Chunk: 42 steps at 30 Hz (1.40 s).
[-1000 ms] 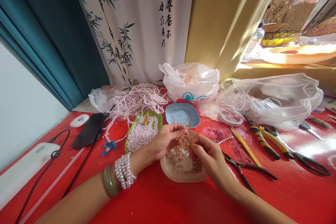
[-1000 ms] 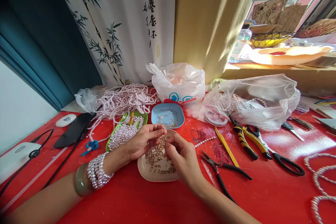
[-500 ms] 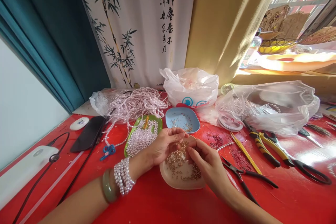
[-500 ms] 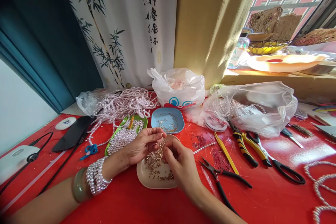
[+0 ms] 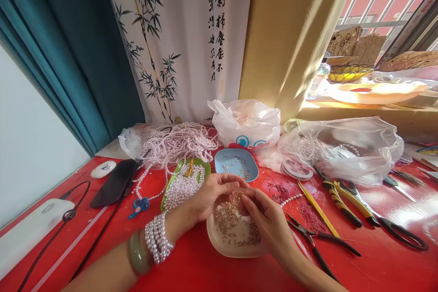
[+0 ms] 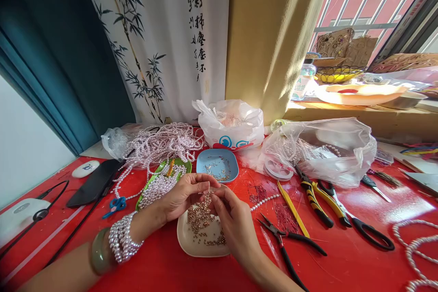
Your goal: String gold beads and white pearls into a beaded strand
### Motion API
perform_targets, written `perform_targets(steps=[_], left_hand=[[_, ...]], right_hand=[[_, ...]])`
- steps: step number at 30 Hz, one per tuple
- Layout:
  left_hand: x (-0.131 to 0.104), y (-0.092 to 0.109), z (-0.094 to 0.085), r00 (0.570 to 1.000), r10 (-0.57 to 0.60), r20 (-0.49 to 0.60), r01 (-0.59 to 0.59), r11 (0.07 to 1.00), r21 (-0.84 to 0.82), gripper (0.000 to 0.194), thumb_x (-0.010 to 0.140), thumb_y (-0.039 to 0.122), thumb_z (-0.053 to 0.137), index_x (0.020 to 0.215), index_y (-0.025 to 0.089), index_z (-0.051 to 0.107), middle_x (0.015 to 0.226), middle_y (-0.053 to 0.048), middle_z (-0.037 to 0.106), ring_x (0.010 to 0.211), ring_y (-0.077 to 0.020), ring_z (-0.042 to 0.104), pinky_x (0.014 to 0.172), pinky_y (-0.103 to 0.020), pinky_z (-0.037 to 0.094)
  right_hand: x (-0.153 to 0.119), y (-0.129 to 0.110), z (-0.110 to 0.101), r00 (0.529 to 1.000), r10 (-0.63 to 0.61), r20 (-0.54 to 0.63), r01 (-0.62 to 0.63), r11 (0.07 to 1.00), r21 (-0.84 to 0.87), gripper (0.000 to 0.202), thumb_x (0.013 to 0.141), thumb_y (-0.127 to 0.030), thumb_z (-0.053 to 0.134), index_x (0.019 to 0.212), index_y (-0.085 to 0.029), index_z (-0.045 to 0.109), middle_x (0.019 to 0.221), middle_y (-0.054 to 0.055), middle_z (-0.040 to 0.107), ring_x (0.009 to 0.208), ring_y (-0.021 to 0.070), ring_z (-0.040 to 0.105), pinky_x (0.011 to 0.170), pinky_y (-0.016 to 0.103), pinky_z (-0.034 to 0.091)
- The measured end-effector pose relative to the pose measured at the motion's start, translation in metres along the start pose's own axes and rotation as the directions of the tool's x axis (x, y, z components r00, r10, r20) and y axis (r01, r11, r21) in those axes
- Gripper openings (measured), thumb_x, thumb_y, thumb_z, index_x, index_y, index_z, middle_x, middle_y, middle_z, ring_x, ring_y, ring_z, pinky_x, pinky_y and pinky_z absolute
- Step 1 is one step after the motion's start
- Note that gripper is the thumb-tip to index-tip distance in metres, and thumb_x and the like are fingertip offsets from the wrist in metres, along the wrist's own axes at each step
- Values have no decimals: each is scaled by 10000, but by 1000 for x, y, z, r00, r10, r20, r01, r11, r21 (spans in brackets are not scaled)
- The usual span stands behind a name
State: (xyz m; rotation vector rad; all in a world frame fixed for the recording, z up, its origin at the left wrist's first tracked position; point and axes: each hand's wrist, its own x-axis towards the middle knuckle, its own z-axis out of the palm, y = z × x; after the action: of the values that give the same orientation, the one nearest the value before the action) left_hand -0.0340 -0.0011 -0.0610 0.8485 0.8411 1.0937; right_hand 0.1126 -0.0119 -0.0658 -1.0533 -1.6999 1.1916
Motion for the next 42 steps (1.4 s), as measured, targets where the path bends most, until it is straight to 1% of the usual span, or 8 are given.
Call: perform_targets(steps=[7, 10, 14, 19, 29, 37, 39, 42], left_hand=[[-1, 24, -4, 995, 100, -2, -92, 920, 380, 167, 666, 213, 621, 808, 127, 637, 843, -69, 628, 712, -118, 542, 582, -203, 384], [-1, 41, -17, 996, 71, 56, -90, 750, 655, 155, 669, 214, 600, 802, 143, 637, 824, -60, 642, 747, -146, 563, 647, -244, 405], [-7, 65, -41, 982, 41, 183, -184, 402, 897, 135, 684, 184, 553, 773, 171, 654, 776, -43, 658, 717, -155, 578, 637, -247, 396], [-12, 77, -65, 971, 53, 231, -236, 118, 965, 163, 645, 105, 538, 716, 198, 650, 697, -9, 645, 595, -126, 548, 515, -211, 340], [-4, 69, -69, 967, -235, 102, -131, -112, 985, 170, 610, 184, 615, 779, 196, 625, 741, 4, 637, 624, -124, 530, 545, -222, 336], [-2, 65, -74, 971, -168, 173, -184, -52, 982, 116, 635, 180, 572, 731, 184, 638, 721, -13, 636, 611, -128, 528, 530, -235, 333], [-1, 65, -72, 968, -101, 231, -225, 67, 972, 115, 670, 183, 547, 737, 172, 640, 742, -26, 637, 643, -129, 538, 571, -241, 361], [1, 60, -62, 968, -25, 251, -218, 419, 882, 120, 685, 212, 567, 760, 150, 636, 763, -45, 632, 676, -126, 546, 619, -248, 400]], right_hand=[[0, 2, 0, 998, 69, -9, -69, 998, 6, 215, 794, -361, 462, 730, -176, 551, 624, 5, 560, 581, 121, 514, 546, 215, 406], [0, 2, -1, 996, 87, -2, -87, 996, 1, 210, 786, -356, 467, 716, -175, 550, 632, 6, 569, 599, 126, 523, 571, 220, 407], [0, 1, -2, 997, 73, 6, -73, 997, -6, 217, 785, -371, 468, 740, -176, 552, 639, 10, 567, 611, 133, 523, 575, 226, 408], [1, 4, -3, 999, 48, 0, -48, 998, -49, 226, 768, -396, 493, 747, -182, 563, 636, 9, 559, 593, 134, 513, 534, 219, 396], [3, 1, -6, 997, 54, -50, -53, 998, 19, 260, 722, -430, 538, 693, -172, 565, 619, 7, 550, 582, 124, 514, 523, 204, 427], [2, 2, -6, 998, 59, -28, -59, 998, 23, 260, 729, -431, 533, 674, -177, 552, 612, 4, 546, 578, 121, 511, 524, 204, 425], [2, 1, -6, 998, 63, -23, -62, 997, 34, 266, 728, -436, 535, 670, -177, 550, 611, 3, 548, 576, 120, 513, 528, 205, 422], [0, -1, -6, 996, 88, -8, -88, 995, 56, 281, 724, -449, 534, 679, -173, 556, 596, 3, 550, 562, 121, 514, 519, 211, 417]])
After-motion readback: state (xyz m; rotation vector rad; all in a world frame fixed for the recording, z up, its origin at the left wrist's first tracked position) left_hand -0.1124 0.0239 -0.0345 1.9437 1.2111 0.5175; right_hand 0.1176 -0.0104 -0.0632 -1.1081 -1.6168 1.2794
